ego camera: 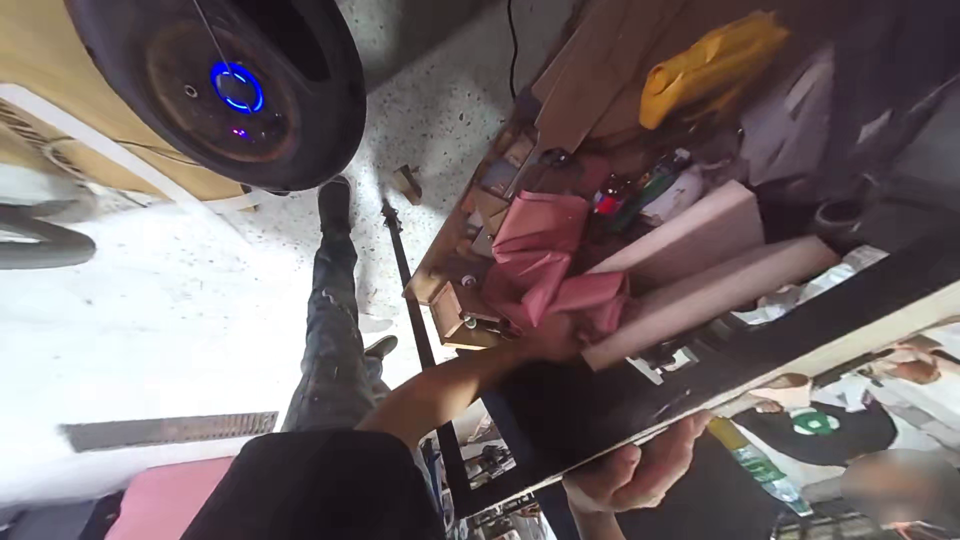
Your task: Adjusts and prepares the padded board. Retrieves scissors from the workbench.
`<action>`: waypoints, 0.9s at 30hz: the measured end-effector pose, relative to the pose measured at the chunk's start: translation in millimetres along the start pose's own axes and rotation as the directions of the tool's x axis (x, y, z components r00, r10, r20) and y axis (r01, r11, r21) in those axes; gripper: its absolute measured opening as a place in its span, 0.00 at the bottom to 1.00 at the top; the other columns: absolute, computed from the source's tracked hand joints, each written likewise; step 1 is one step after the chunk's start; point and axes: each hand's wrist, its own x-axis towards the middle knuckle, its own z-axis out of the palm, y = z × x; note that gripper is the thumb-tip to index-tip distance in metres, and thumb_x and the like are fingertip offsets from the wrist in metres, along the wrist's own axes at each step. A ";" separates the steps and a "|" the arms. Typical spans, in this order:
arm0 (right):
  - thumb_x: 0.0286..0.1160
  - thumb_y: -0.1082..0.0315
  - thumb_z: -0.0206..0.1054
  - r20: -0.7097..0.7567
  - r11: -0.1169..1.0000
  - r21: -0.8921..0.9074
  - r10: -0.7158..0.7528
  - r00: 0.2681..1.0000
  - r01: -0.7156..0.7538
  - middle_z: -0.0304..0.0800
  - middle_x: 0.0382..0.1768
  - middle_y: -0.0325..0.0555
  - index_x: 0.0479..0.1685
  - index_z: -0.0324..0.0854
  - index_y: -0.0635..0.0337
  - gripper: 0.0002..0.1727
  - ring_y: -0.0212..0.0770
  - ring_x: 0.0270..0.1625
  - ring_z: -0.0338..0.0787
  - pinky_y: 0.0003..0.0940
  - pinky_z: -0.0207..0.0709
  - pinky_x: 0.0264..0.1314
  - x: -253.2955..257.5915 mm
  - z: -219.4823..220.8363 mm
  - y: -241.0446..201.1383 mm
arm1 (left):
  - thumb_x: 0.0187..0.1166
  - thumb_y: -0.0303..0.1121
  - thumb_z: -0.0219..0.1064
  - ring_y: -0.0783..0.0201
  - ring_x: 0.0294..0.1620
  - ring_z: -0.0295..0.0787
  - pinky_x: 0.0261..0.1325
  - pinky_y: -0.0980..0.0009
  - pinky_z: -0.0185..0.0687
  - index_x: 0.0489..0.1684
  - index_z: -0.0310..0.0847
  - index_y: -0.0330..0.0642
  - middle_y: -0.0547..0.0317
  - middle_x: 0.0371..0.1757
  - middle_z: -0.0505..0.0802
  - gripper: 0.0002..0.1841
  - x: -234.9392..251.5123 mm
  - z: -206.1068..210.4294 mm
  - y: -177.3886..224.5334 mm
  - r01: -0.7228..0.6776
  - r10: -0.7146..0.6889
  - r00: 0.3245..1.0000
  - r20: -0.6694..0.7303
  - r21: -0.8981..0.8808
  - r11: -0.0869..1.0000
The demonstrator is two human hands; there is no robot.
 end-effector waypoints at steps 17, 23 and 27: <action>0.81 0.57 0.66 -0.163 0.933 0.360 0.075 0.984 -0.011 0.71 0.85 0.57 0.78 0.77 0.64 0.29 0.52 0.90 0.66 0.50 0.64 0.92 -27.4 -3.4 -9.5 | 0.90 0.48 0.56 0.46 0.63 0.91 0.70 0.40 0.82 0.68 0.84 0.41 0.43 0.59 0.94 0.23 -373.1 -132.1 -109.1 0.655 -0.338 0.603 -0.723 0.206 0.727; 0.84 0.68 0.62 0.081 0.394 0.919 -0.123 0.989 -0.026 0.91 0.64 0.54 0.72 0.79 0.69 0.21 0.47 0.60 0.94 0.47 0.91 0.65 -301.8 -85.2 -79.6 | 0.90 0.41 0.57 0.46 0.61 0.93 0.69 0.43 0.83 0.66 0.84 0.35 0.41 0.60 0.93 0.20 -560.1 -85.7 -195.3 0.829 -0.493 0.493 -0.717 0.216 0.516; 0.88 0.54 0.61 0.348 0.799 0.598 -0.177 0.921 -0.072 0.90 0.68 0.36 0.74 0.83 0.44 0.20 0.35 0.70 0.88 0.44 0.82 0.76 -549.0 -112.7 -9.8 | 0.86 0.38 0.64 0.34 0.57 0.90 0.64 0.35 0.82 0.55 0.87 0.27 0.29 0.54 0.92 0.19 -602.1 -7.6 -241.0 0.654 -0.409 0.742 -0.532 0.708 0.266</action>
